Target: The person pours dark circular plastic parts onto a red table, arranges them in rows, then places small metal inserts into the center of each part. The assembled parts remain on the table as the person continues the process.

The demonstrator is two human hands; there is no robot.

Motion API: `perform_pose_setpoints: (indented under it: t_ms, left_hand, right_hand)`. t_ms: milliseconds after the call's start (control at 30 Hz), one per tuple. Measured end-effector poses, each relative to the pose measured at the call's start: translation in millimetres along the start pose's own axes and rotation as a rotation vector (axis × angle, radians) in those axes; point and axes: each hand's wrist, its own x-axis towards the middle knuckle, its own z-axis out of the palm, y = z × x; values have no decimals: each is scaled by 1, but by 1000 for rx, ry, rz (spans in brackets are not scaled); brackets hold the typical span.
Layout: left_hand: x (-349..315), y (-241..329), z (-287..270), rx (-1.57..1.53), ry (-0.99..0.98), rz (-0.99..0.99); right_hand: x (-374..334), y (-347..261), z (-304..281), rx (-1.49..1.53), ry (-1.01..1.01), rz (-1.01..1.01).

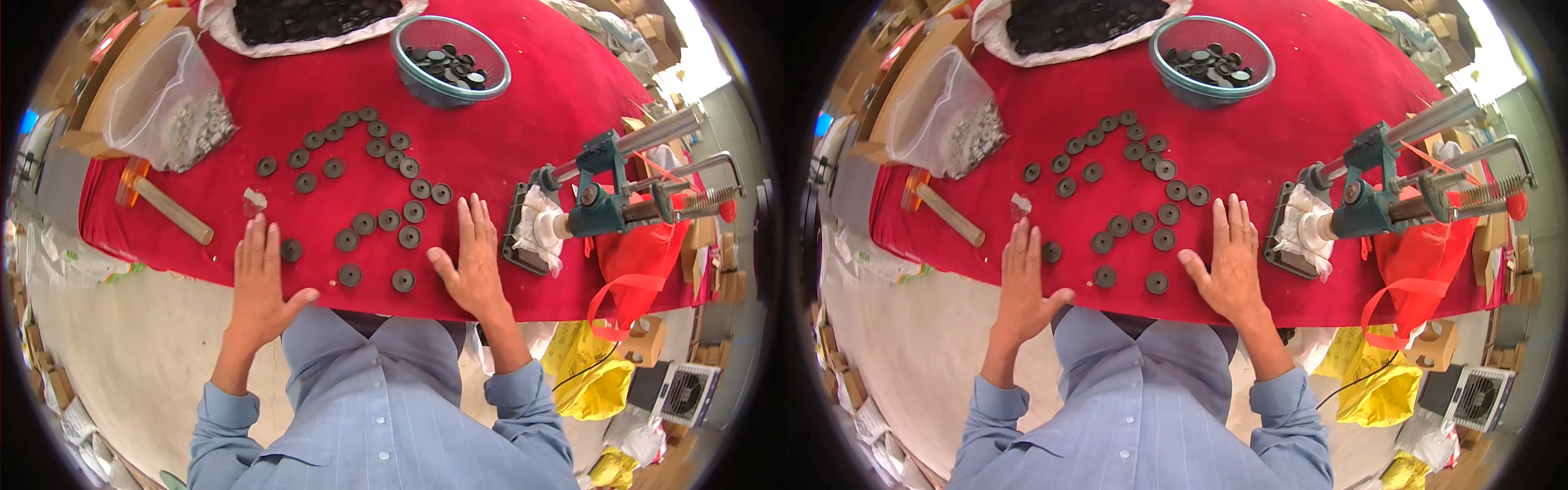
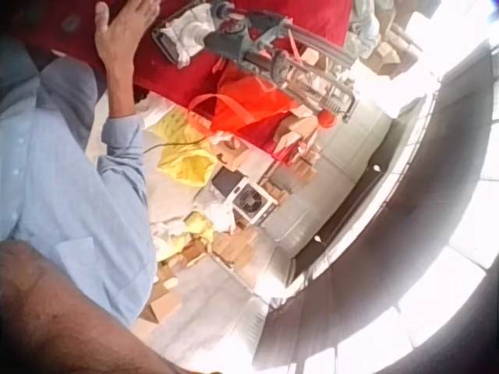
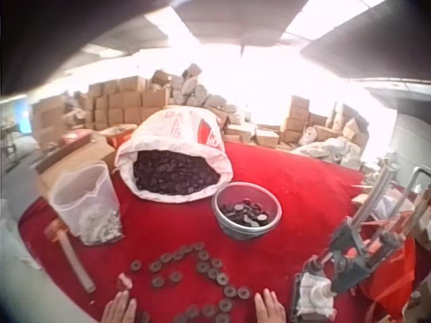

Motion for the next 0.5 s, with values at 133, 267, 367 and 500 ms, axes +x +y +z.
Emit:
perform_pose_setpoints:
  t_ms: [133, 267, 367, 500]
  left_hand:
    - [26, 29, 16, 22, 20, 59]
    - [73, 25, 28, 80, 67, 151]
    - [102, 18, 25, 116, 117, 165]
    - [89, 10, 9, 50, 192, 119]
  right_hand:
    - [14, -43, 21, -39, 22, -60]
    - [57, -62, 60, 15, 127, -141]
    - [81, -68, 67, 69, 179, -150]
    - [69, -55, 20, 251, 282, -124]
